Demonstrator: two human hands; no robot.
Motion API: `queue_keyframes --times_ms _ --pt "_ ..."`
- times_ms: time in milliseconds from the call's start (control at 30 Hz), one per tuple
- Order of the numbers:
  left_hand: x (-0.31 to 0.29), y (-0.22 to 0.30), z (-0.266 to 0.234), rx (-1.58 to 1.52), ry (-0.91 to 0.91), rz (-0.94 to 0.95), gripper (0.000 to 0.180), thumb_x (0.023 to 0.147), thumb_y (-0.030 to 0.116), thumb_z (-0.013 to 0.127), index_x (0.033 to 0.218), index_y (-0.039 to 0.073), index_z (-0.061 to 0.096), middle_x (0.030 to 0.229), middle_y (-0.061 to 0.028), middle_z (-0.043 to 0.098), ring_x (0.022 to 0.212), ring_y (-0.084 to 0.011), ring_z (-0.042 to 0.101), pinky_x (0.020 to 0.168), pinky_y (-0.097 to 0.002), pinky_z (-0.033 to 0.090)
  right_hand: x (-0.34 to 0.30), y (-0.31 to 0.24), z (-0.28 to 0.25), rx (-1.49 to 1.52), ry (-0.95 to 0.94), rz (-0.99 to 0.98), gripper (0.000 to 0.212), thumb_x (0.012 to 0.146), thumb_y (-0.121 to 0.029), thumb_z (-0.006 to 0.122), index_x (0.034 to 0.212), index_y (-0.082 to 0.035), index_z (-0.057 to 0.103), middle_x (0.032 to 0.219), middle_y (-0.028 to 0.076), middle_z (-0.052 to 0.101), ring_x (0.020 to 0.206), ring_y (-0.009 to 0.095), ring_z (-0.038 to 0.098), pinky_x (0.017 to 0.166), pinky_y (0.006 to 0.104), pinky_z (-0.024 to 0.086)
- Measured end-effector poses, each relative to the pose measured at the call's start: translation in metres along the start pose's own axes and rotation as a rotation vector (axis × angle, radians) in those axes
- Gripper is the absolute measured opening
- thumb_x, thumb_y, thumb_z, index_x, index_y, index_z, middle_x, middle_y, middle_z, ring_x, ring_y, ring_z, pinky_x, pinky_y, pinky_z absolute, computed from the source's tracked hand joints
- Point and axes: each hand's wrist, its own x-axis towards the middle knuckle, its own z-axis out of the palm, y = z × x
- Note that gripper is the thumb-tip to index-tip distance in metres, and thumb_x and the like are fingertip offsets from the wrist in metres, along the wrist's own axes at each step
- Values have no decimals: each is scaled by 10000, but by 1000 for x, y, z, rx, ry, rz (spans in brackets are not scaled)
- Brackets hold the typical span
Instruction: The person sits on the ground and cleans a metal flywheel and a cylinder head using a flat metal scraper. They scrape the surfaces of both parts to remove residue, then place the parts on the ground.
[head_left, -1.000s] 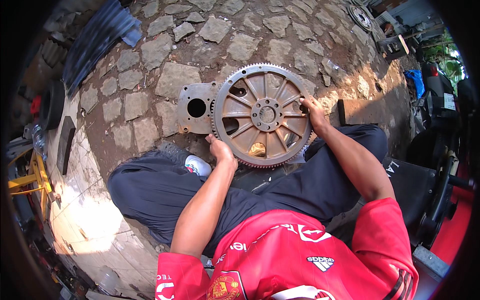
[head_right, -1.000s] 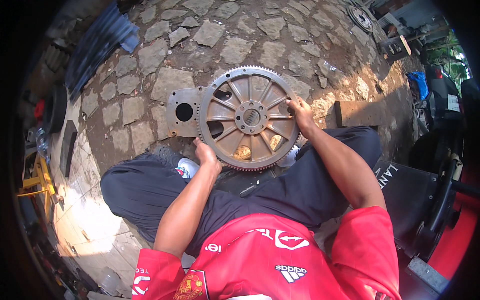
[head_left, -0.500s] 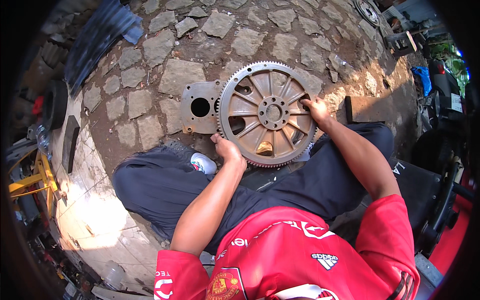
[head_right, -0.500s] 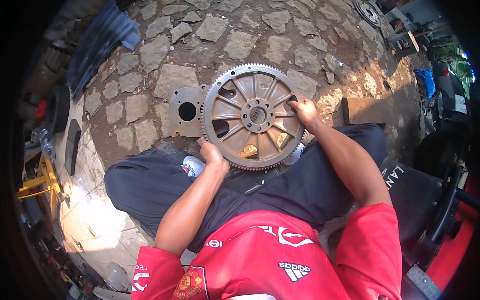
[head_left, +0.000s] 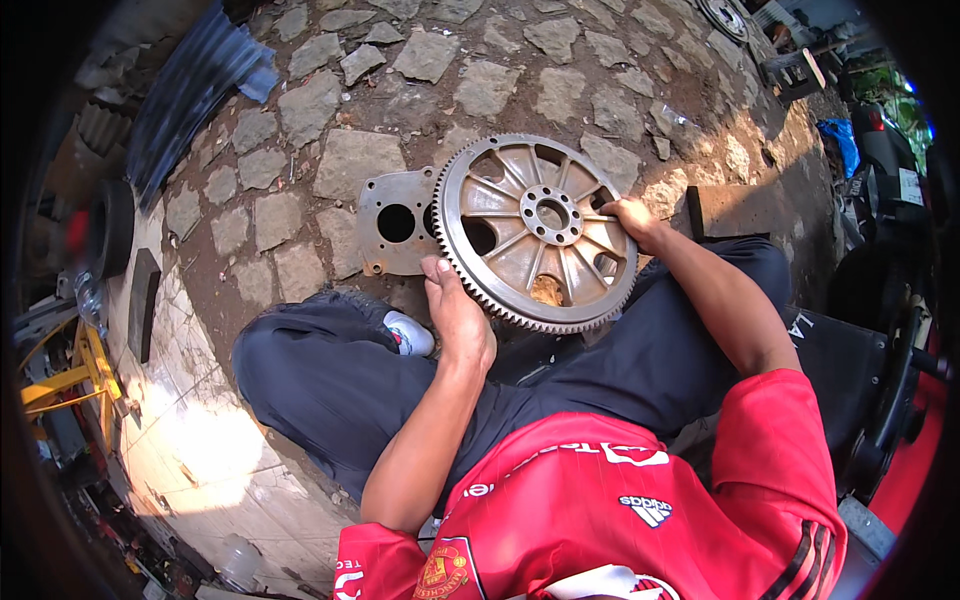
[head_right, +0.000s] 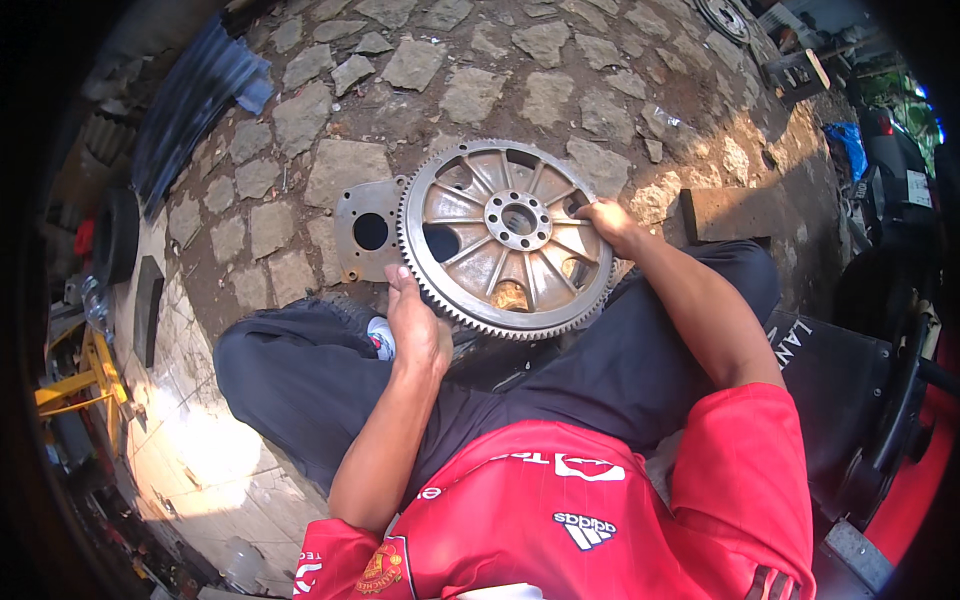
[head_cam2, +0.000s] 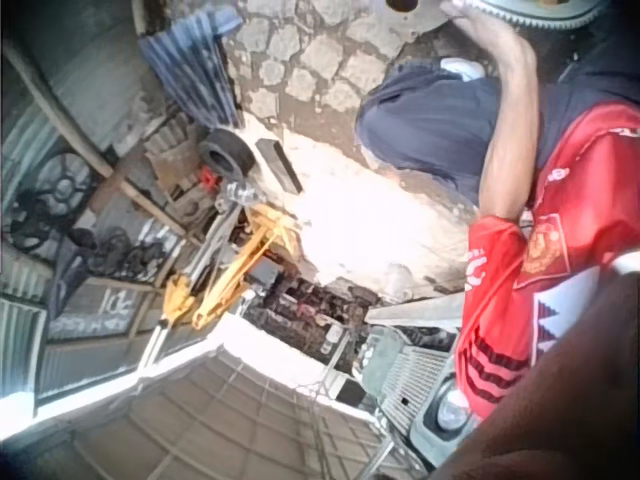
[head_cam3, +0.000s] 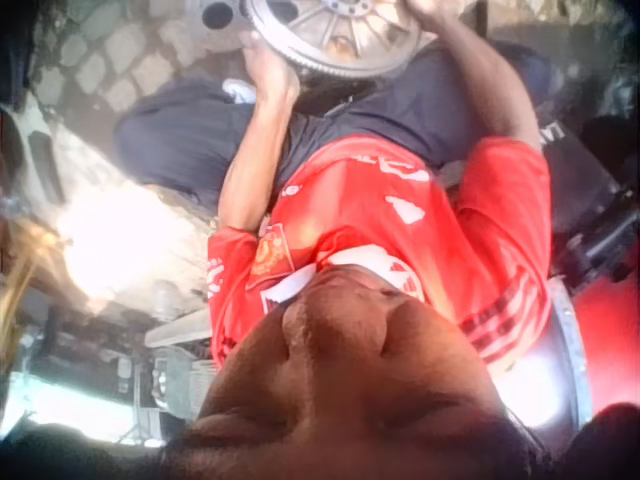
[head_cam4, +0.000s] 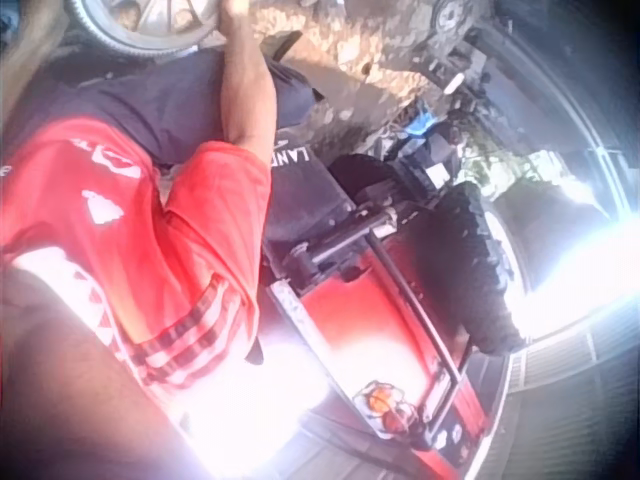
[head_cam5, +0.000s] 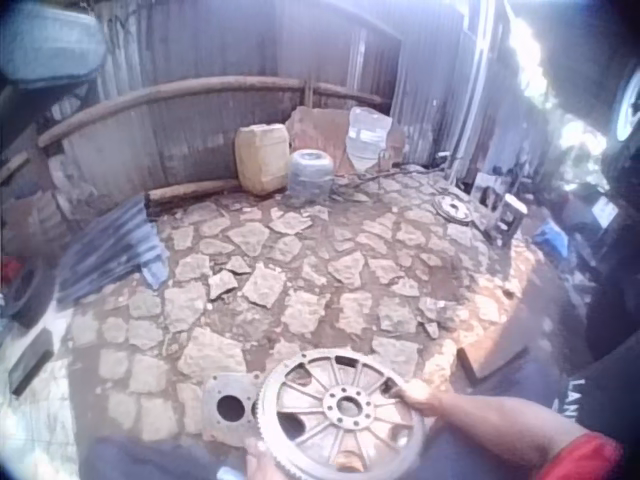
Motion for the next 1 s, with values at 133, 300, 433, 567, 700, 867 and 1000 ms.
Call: queue_keyframes --times_ms 133,300,433,567,700,867,1000 --pt "9 6 -11 223 -256 52 217 1171 221 417 1206 44 537 1161 -74 601 1087 -160 559 1050 -345 428 4 23 -6 68 -66 5 258 942 -170 663 1083 46 678 923 173 743 722 247 747 614 412 635" --pt "3 7 6 638 -276 220 418 1127 295 512 1334 -68 501 1284 -235 652 1201 -302 622 1053 -393 449 5 41 -23 208 -66 239 265 951 -180 638 1065 59 659 853 154 731 654 238 736 595 396 645" --pt "-3 2 28 710 -333 239 445 1122 352 521 1341 -36 499 1223 -261 686 1179 -361 668 1019 -427 478 13 63 -42 320 -186 345 274 962 -187 570 1082 43 656 882 174 740 684 259 749 651 413 663" --pt "1 -14 51 799 -355 166 438 1109 397 528 1205 -29 500 1165 -306 677 1138 -458 670 966 -490 487 15 72 -66 349 -279 388 367 990 -202 479 1194 56 641 1014 210 758 812 288 777 768 443 673" --pt "13 -27 69 810 -343 160 393 1094 350 562 1187 -29 512 1173 -296 681 1142 -447 669 982 -487 487 32 93 -81 367 -308 430 422 1008 -209 440 1286 51 621 1106 230 754 911 310 783 860 462 664" --pt "36 -41 90 913 -257 188 367 1076 287 601 1238 -37 539 1201 -284 687 1148 -416 675 1002 -462 489 57 113 -91 485 -333 486 430 1017 -214 425 1290 57 618 1133 259 751 961 331 784 890 491 658" --pt "86 -71 88 744 -182 38 363 1061 238 634 1272 -50 566 1234 -245 702 1147 -328 686 1005 -419 495 86 122 -101 501 -361 532 434 1019 -211 417 1288 65 617 1117 272 751 973 325 783 905 507 653"
